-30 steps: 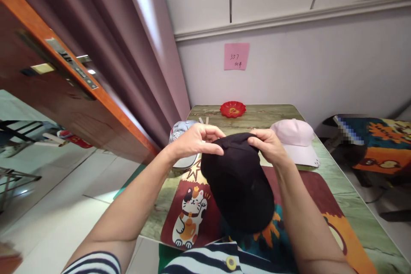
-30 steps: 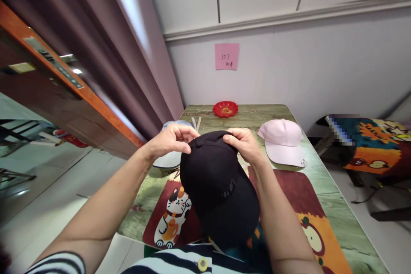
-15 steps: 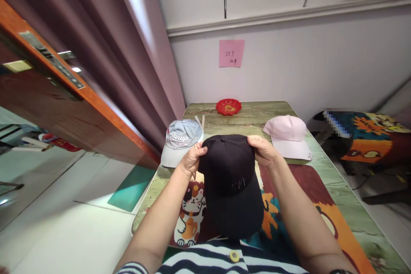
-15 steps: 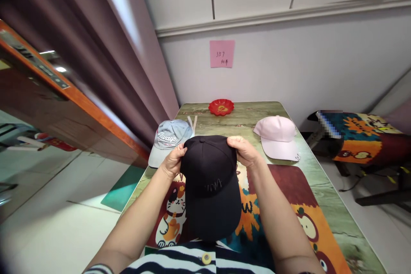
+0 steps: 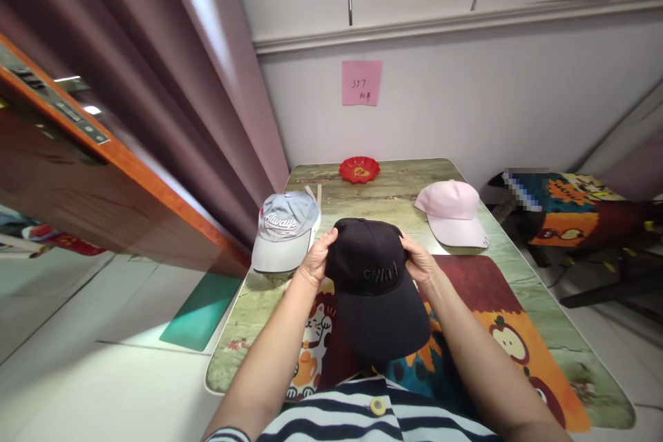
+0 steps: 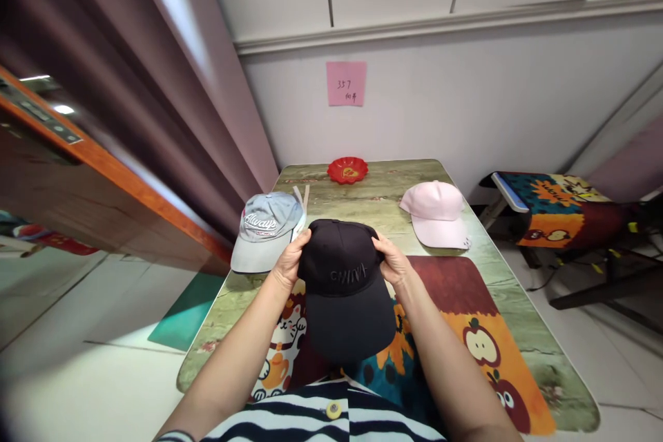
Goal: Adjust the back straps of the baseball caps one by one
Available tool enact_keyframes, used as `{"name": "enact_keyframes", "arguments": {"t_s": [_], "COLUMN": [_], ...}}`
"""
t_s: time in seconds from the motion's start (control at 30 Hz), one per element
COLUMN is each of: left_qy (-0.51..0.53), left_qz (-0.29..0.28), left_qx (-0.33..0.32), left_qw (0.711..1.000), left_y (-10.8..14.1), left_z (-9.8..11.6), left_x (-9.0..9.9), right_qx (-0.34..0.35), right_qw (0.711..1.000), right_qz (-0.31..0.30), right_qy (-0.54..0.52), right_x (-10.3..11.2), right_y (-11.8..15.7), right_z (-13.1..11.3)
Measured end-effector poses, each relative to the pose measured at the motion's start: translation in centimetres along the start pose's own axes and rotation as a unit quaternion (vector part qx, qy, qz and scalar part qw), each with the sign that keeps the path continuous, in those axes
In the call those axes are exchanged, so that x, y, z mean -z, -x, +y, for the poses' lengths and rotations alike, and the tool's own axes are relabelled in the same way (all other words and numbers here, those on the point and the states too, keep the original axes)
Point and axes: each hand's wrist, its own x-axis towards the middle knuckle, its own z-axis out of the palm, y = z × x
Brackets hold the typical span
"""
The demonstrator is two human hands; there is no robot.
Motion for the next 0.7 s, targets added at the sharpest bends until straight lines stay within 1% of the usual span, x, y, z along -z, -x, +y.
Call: {"name": "enact_keyframes", "arguments": {"t_s": [0.1,0.17,0.27,0.33,0.4,0.5,0.6,0.7], "left_qy": [0.027,0.030,-0.001,-0.022,-0.034,-0.047,-0.047,-0.046], "left_qz": [-0.029,-0.050,-0.073,-0.076,-0.075,-0.064,-0.034,-0.013], "left_qx": [0.037,0.050,0.090,0.105,0.108,0.113,0.099,0.074], "left_qw": [0.999,0.997,0.993,0.991,0.991,0.990,0.993,0.996], "left_y": [0.2,0.3,0.1,-0.6,-1.9,-4.4,-7.4,-10.4], "left_z": [-1.1,-1.9,-3.3,-4.4,-5.4,-6.8,-8.0,-9.1], "left_x": [0.6,1.1,1.2,0.4,-1.4,-5.2,-9.1,-12.0], "right_qx": [0.026,0.031,0.015,0.008,0.020,0.061,0.104,0.142], "right_qw": [0.998,0.994,0.988,0.986,0.985,0.976,0.963,0.947], "right_qz": [0.058,0.084,0.092,0.100,0.131,0.193,0.243,0.287], "right_qy": [-0.024,-0.057,-0.122,-0.135,-0.115,-0.074,-0.054,-0.025], "right_x": [1.0,2.0,4.2,6.0,8.1,11.5,14.9,17.8], "right_y": [0.1,0.3,1.0,1.4,1.7,1.6,0.8,-0.6], "right_z": [0.3,0.2,-0.6,-1.4,-2.7,-5.2,-8.1,-10.7]}}
